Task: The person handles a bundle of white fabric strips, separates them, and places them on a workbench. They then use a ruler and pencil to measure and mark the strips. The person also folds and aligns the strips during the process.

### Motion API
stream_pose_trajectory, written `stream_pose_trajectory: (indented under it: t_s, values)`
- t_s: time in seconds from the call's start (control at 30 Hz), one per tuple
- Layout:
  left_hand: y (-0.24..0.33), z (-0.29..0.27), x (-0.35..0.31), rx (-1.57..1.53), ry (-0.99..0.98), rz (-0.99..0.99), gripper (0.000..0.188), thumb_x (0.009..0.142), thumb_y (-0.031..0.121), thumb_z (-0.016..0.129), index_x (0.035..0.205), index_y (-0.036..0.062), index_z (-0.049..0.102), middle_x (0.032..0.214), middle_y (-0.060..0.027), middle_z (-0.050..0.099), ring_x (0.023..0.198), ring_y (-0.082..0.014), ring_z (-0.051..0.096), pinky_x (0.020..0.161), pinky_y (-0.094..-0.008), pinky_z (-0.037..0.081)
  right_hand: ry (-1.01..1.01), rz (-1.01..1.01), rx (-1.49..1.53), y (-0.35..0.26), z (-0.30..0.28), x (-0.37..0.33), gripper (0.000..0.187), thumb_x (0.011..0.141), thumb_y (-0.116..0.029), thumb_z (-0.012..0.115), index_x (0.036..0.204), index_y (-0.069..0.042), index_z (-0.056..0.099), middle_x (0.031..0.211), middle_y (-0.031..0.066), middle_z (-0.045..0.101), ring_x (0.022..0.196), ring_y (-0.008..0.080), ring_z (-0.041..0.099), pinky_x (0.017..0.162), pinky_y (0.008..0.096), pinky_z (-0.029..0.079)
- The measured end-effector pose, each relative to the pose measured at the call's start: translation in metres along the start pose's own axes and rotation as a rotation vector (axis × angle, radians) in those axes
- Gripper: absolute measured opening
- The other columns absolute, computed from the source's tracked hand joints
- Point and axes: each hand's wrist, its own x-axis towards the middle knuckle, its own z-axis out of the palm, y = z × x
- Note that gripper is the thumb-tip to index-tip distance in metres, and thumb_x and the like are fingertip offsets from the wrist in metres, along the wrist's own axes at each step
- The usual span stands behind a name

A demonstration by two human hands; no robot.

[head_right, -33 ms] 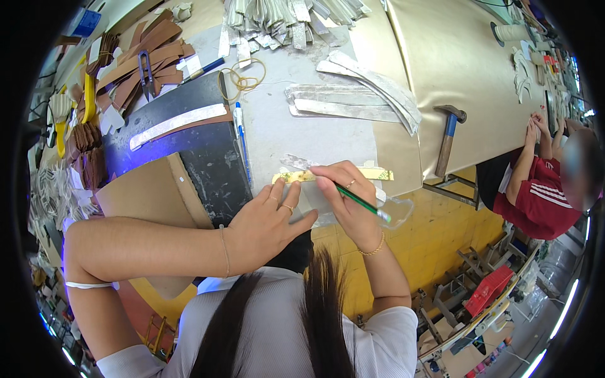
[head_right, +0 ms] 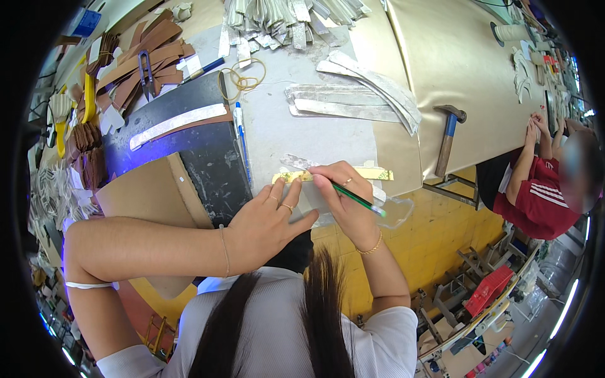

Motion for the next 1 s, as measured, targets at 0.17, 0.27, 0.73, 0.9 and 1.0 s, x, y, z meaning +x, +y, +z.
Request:
stream_pose_trajectory:
  t_s: [0.17, 0.27, 0.73, 0.9, 1.0]
  values:
    - [-0.004, 0.003, 0.003, 0.093, 0.019, 0.012, 0.049, 0.095, 0.021, 0.054, 0.143, 0.0139, 0.049, 0.144, -0.0355, 0.044, 0.126, -0.0473, 0.050, 0.108, -0.0465, 0.037, -0.031, 0.057, -0.129, 0.000, 0.006, 0.009, 0.013, 0.096, -0.010, 0.066, 0.094, 0.001, 0.071, 0.079, 0.0084, 0.067, 0.070, 0.0145, 0.060, 0.065, 0.0272, 0.048]
    - [-0.006, 0.001, 0.005, 0.108, -0.008, 0.012, 0.048, 0.095, 0.021, 0.053, 0.142, 0.0136, 0.049, 0.145, -0.0354, 0.044, 0.127, -0.0468, 0.049, 0.108, -0.0460, 0.037, -0.006, -0.071, -0.149, 0.006, 0.011, 0.014, 0.008, 0.090, -0.007, 0.072, 0.088, 0.000, 0.070, 0.078, 0.0107, 0.068, 0.064, 0.0214, 0.063, 0.059, 0.0296, 0.050]
    - [-0.007, -0.001, 0.005, 0.136, -0.023, 0.028, 0.047, 0.093, 0.022, 0.055, 0.139, 0.0098, 0.051, 0.144, -0.0355, 0.045, 0.127, -0.0475, 0.049, 0.108, -0.0476, 0.037, 0.056, -0.077, -0.029, 0.020, 0.009, 0.008, 0.018, 0.085, -0.010, 0.076, 0.102, -0.006, 0.070, 0.087, 0.0096, 0.067, 0.072, 0.0244, 0.062, 0.063, 0.0343, 0.049]
    - [-0.003, -0.007, 0.002, 0.116, -0.054, -0.011, 0.044, 0.090, 0.021, 0.058, 0.131, 0.0041, 0.054, 0.140, -0.0337, 0.049, 0.125, -0.0474, 0.050, 0.106, -0.0481, 0.039, -0.052, -0.370, -0.582, 0.025, -0.004, 0.008, 0.036, 0.078, -0.009, 0.080, 0.111, -0.014, 0.069, 0.098, 0.0062, 0.062, 0.090, 0.0256, 0.056, 0.081, 0.0382, 0.043]
    - [-0.007, -0.015, 0.008, 0.123, 0.004, -0.037, 0.040, 0.087, 0.021, 0.061, 0.122, 0.0009, 0.056, 0.135, -0.0325, 0.052, 0.123, -0.0449, 0.053, 0.103, -0.0472, 0.042, -0.056, -0.324, -0.629, 0.026, -0.001, 0.004, 0.038, 0.074, -0.010, 0.081, 0.109, -0.016, 0.068, 0.097, 0.0048, 0.059, 0.092, 0.0258, 0.053, 0.085, 0.0404, 0.039]
